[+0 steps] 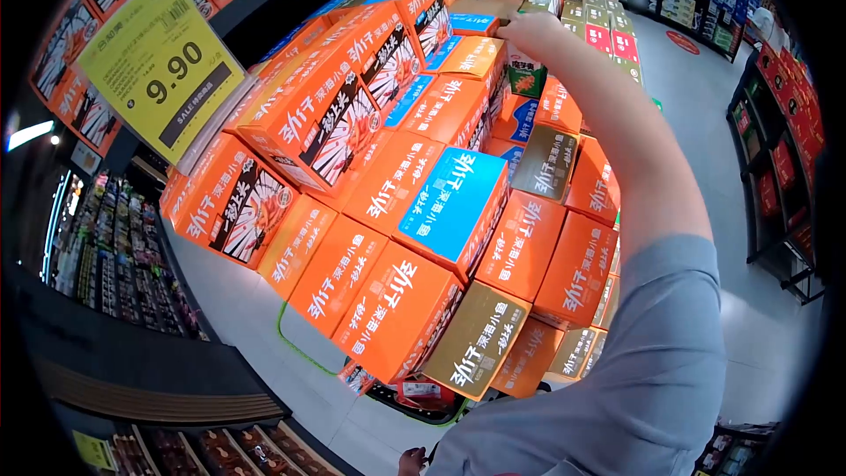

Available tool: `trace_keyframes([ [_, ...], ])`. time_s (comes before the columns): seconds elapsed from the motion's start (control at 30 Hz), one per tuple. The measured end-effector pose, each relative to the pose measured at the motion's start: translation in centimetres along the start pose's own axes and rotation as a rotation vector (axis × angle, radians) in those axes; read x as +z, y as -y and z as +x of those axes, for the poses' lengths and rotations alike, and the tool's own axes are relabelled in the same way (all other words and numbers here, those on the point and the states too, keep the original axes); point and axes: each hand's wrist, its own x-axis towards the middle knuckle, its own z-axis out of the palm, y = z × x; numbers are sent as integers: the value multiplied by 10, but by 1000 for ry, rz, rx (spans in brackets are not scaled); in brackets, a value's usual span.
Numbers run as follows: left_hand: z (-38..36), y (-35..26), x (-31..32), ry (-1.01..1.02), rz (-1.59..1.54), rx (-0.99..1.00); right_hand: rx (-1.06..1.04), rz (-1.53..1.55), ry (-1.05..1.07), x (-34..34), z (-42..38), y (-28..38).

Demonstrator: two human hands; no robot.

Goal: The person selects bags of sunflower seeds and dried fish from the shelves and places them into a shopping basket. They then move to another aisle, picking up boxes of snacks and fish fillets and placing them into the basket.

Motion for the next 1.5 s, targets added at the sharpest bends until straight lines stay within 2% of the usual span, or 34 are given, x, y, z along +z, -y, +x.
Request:
trace_keyframes([
  [0.03, -11, 5, -7, 9, -108, -179, -48, 32, -58, 3, 2, -6],
  [0.1, -11, 1, -19, 4, -195, -344, -71, 5, -52, 1, 1, -10],
  [0.27, -15, -14, -41, -2, -241, -471, -64, -81, -46, -7, 5, -21],
  [0.37, -12, -27, -51, 4, -238, -508, -65, -103, -117, -25, 0, -34],
  [0.47, -21, -99, -74, -47, -369, -498, -33, -89, -202, -47, -4, -47],
  [0.5, -16, -95, -74, -11, -334, -382, 2, -75, -208, -60, -7, -52],
  [0.53, -8, -90, -70, -12, -339, -374, 37, -60, -215, -71, -10, -56],
  [0.6, 5, -84, -63, -1, -660, -512, 56, -40, -247, -87, -13, -64],
  [0.7, 10, -90, -64, 5, -696, -509, 45, 120, -312, -104, -22, -76],
  [0.87, 12, -93, -73, -28, -754, -426, -8, 157, -374, -136, -49, -69],
  [0.93, 6, -101, -89, -67, -698, -437, -61, 263, -551, -137, -53, -69],
  [1.0, 8, -86, -97, -69, -739, -404, -83, 271, -590, -144, -57, -67],
  [1.07, 5, -78, -106, -67, -775, -372, -71, 406, -614, -156, -68, -58],
  [1.1, 5, -72, -111, -67, -827, -343, -92, 426, -692, -160, -73, -56],
  [1.2, 8, -56, -127, -16, -862, -295, -87, 545, -682, -201, -114, -33],
  [1.23, 14, -45, -131, 8, -885, -289, -125, 558, -794, -243, -156, -2],
  [1.27, 19, -32, -135, 33, -907, -286, -46, 451, -742, -247, -157, -9],
  [1.33, 22, -9, -153, 82, -854, -260, 92, 577, -695, -287, -202, 24],
  [1.37, 21, -1, -163, 101, -871, -228, 62, 681, -757, -299, -217, 38],
  [1.4, 20, 5, -170, 119, -896, -197, 81, 667, -738, -311, -227, 45],
  [1.47, 13, 7, -194, 138, -814, -156, 11, 688, -841, -336, -259, 75],
  [1.5, 12, 6, -207, 152, -823, -158, 88, 721, -813, -352, -277, 95],
])
